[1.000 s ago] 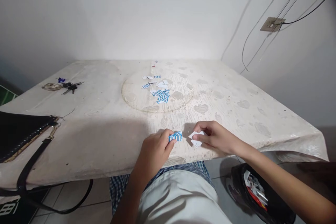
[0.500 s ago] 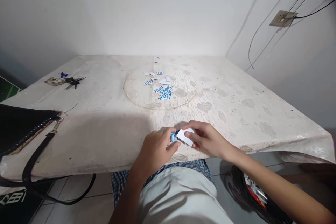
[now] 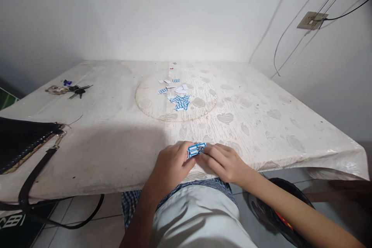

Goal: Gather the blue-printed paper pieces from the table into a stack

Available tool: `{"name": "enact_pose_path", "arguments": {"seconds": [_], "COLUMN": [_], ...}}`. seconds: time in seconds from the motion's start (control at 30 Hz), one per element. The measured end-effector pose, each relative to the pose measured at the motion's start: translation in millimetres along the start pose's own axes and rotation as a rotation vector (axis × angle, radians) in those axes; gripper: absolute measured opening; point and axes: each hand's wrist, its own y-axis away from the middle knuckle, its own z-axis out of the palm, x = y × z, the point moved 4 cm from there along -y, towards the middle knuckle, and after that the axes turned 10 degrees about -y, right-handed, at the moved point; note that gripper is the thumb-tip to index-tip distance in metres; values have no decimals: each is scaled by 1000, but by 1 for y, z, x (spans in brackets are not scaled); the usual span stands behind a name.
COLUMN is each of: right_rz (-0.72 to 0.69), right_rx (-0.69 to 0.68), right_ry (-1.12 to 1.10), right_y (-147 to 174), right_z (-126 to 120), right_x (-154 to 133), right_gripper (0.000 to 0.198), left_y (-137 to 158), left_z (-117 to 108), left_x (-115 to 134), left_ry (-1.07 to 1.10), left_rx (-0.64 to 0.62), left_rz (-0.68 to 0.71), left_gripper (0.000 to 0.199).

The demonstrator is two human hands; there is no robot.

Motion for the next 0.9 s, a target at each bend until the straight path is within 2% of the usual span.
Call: {"name": "enact_pose_path", "arguments": {"seconds": [0.17, 0.3, 0.5, 0.6, 0.77, 0.9], "right_rz": [14, 47, 264, 350, 387, 457], "right_rx": [-81, -93, 139, 188, 66, -30], "right_ry": [22, -62, -478, -541, -522, -589], "right_y": [4, 5, -1, -1, 3, 5], "right_z": [10, 6, -15, -12, 4, 4], "right_x": [2, 2, 10, 13, 14, 18], "right_gripper": [13, 17, 27, 29, 33, 39], "left_y": [1, 1, -1, -1, 0, 1], "left_z": [-3, -3, 0, 0, -1, -1], "left_x": [3, 3, 1, 1, 0, -1], "left_ry": [0, -27, -49, -43, 10, 14], "left_rx": [18, 21, 4, -4, -19, -28], "left_rz": [14, 16, 4, -13, -25, -21], "left_gripper": [21, 23, 19, 20, 27, 26]}}
